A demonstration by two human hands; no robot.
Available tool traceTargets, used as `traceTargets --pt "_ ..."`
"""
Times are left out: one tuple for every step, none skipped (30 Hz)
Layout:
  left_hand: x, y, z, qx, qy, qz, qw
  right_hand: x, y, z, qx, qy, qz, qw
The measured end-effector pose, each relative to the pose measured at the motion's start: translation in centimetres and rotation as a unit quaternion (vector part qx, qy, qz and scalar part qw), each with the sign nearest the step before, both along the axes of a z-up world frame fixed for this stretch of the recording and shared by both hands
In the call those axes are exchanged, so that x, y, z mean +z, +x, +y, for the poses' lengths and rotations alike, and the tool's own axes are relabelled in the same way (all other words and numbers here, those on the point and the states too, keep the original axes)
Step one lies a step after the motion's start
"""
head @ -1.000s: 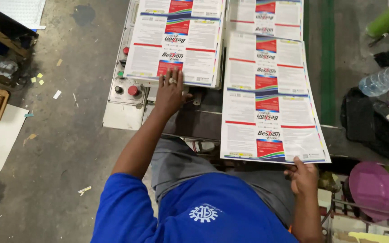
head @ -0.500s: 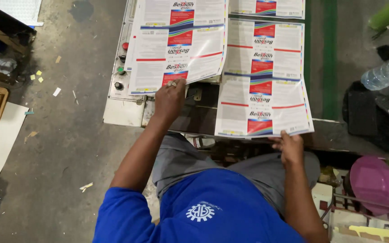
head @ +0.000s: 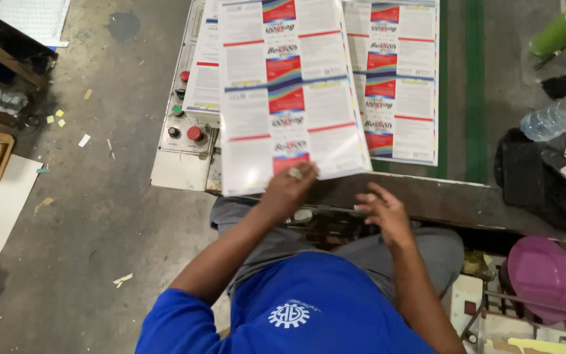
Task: The person sits and repeatedly folds printed paper sheets in half by hand. They take a sheet from a stack on the left, fold it, and place it on a growing stack on the right.
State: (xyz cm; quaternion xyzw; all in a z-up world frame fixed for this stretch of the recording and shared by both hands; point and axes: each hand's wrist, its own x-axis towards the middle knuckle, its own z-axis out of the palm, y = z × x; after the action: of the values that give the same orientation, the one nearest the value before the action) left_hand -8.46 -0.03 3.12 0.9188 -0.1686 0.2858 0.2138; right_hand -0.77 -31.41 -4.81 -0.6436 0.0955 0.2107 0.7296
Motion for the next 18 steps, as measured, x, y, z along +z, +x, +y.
traceTargets --pt "-0.9 0.1 -1.4 -0.042 0.002 0.006 0.999 1.5 -1.0 1.1 0.068 -0.005 -0.015 0.998" --pt "-1.8 0.1 -2.9 -0.084 0.002 0.013 0.996 2.9 -2.0 2.2 0.136 -0.011 -0.029 0.99" --pt "-1.1 0.0 -4.1 -0.086 0.002 0.014 0.996 2.1 -2.2 2.2 0.134 -0.012 -0.028 0.99" --pt "-0.4 0.1 -5.3 -0.102 0.007 0.046 0.994 1.4 -2.1 2.3 0.141 0.044 -0.024 0.989" --pt "0.4 0.1 -6.4 -0.118 0.013 0.078 0.99 0.7 -2.1 2.4 0.148 0.101 -0.02 0.984" --pt "1.5 0.6 -6.3 -0.119 0.012 0.077 0.99 0.8 -1.9 2.0 0.148 0.1 -0.021 0.984" --pt "2.7 1.0 -6.2 -0.138 -0.014 0.052 0.989 0.9 -1.8 1.6 0.105 0.103 -0.014 0.989" --pt "3.9 1.4 -6.1 -0.156 -0.039 0.029 0.987 1.0 -1.6 1.3 0.064 0.106 -0.005 0.992" --pt "1.8 3.2 -4.5 -0.155 -0.04 0.028 0.987 0.8 -1.6 0.0 0.065 0.106 -0.005 0.992" --pt "-0.3 5.0 -3.0 -0.103 -0.008 0.025 0.994 0.7 -1.7 -1.4 0.033 0.116 -0.015 0.993" --pt "-2.4 6.7 -1.4 -0.05 0.025 0.023 0.998 0.5 -1.6 -2.7 0.001 0.126 -0.024 0.992" --pt "-3.9 8.3 1.0 -0.05 0.025 0.024 0.998 0.6 -2.1 -3.9 0.001 0.126 -0.022 0.992" --pt "-5.4 9.9 3.4 0.045 0.101 0.08 0.991 0.7 -2.5 -5.1 -0.021 0.112 -0.015 0.993" --pt "-6.8 11.7 5.8 0.137 0.177 0.133 0.966 0.9 -2.8 -6.3 -0.043 0.098 -0.01 0.994" --pt "-4.4 11.1 6.6 0.136 0.177 0.133 0.966 1.0 -3.3 -7.2 -0.043 0.099 -0.01 0.994" --pt "-2.1 10.5 7.4 0.146 0.146 0.059 0.977 1.2 -3.9 -8.2 -0.062 0.092 -0.021 0.994" --pt "0.2 10.0 8.1 0.154 0.114 -0.015 0.981 1.4 -4.5 -9.1 -0.081 0.085 -0.032 0.993" --pt "0.3 9.8 8.4 0.152 0.114 -0.015 0.982 0.9 -5.0 -10.1 -0.083 0.085 -0.032 0.992"
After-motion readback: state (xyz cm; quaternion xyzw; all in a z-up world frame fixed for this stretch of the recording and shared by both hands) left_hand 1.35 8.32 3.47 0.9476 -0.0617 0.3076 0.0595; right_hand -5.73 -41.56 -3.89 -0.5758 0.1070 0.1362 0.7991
